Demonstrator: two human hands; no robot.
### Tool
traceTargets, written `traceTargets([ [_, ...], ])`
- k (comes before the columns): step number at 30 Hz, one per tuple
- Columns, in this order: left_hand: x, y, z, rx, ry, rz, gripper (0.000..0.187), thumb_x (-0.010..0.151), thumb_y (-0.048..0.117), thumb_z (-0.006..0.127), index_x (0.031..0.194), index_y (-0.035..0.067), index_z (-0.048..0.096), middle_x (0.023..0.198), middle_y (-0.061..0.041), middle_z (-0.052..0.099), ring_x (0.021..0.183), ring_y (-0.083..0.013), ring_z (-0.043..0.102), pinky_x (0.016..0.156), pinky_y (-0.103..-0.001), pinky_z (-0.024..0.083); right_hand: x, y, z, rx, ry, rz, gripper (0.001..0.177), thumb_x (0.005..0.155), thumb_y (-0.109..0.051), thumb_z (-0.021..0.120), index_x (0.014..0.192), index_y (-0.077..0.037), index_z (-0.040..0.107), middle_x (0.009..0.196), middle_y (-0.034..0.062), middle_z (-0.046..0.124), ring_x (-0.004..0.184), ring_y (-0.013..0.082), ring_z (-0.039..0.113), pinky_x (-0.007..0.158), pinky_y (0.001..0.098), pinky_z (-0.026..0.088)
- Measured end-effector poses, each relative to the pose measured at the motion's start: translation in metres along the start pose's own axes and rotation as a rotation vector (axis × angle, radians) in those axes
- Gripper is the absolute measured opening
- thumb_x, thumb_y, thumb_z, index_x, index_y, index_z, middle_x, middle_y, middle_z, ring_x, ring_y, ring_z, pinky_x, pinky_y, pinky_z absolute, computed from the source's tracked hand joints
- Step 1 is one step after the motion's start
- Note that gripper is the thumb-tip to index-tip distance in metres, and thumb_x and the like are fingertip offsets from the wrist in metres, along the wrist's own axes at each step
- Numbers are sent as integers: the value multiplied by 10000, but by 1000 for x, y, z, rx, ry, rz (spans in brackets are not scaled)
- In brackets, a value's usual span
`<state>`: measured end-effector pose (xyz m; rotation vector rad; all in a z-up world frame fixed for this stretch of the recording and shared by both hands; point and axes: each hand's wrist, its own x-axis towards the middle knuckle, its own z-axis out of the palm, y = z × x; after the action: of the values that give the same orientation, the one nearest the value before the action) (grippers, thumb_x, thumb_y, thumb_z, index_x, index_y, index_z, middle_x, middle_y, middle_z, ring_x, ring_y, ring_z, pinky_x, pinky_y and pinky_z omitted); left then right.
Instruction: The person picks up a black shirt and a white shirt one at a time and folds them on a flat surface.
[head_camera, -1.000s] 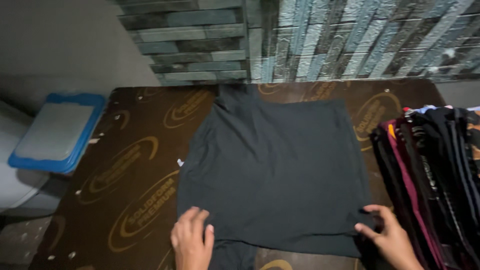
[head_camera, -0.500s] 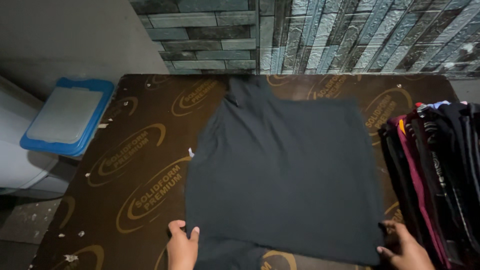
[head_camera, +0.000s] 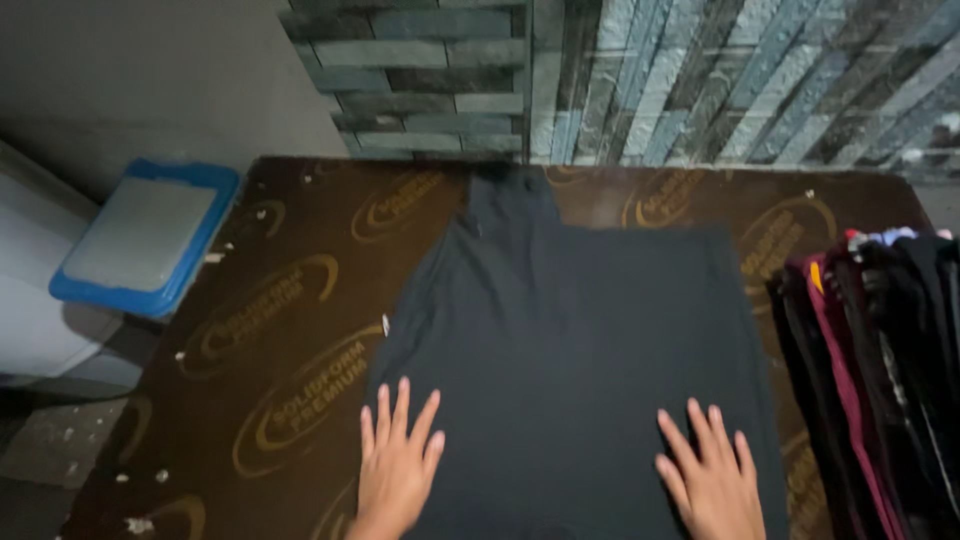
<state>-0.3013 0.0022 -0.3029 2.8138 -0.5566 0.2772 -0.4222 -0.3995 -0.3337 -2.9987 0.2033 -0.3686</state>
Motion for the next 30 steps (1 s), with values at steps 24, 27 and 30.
traceTargets([
  [24, 222, -49, 65, -113, -36, -124, 489, 970, 288, 521, 1436, 138, 529, 1585, -68, 439, 1446, -279, 291, 1176, -490, 152, 247, 44, 66, -148, -3, 106, 670, 887, -538, 467, 1522, -334, 399, 1631, 41, 323, 1516, 252, 261, 1160, 580, 241],
  [27, 235, -38, 69, 56, -128, -207, 462, 980, 335, 514, 1413, 176, 522, 1537, -28, 423, 1509, -260, 278, 1248, -537, 137, 263, 56, 77, -134, -16, 261, 623, 961, -547, 441, 1542, -326, 389, 1649, 71, 306, 1528, 270, 238, 1163, 610, 203],
  [30, 262, -20, 80, -77, 6, -23, 436, 1018, 322, 505, 1428, 176, 534, 1571, -54, 431, 1531, -294, 309, 1276, -537, 169, 276, 43, 90, -136, 18, 236, 617, 971, -547, 415, 1545, -323, 381, 1668, 63, 305, 1564, 264, 236, 1204, 587, 185],
])
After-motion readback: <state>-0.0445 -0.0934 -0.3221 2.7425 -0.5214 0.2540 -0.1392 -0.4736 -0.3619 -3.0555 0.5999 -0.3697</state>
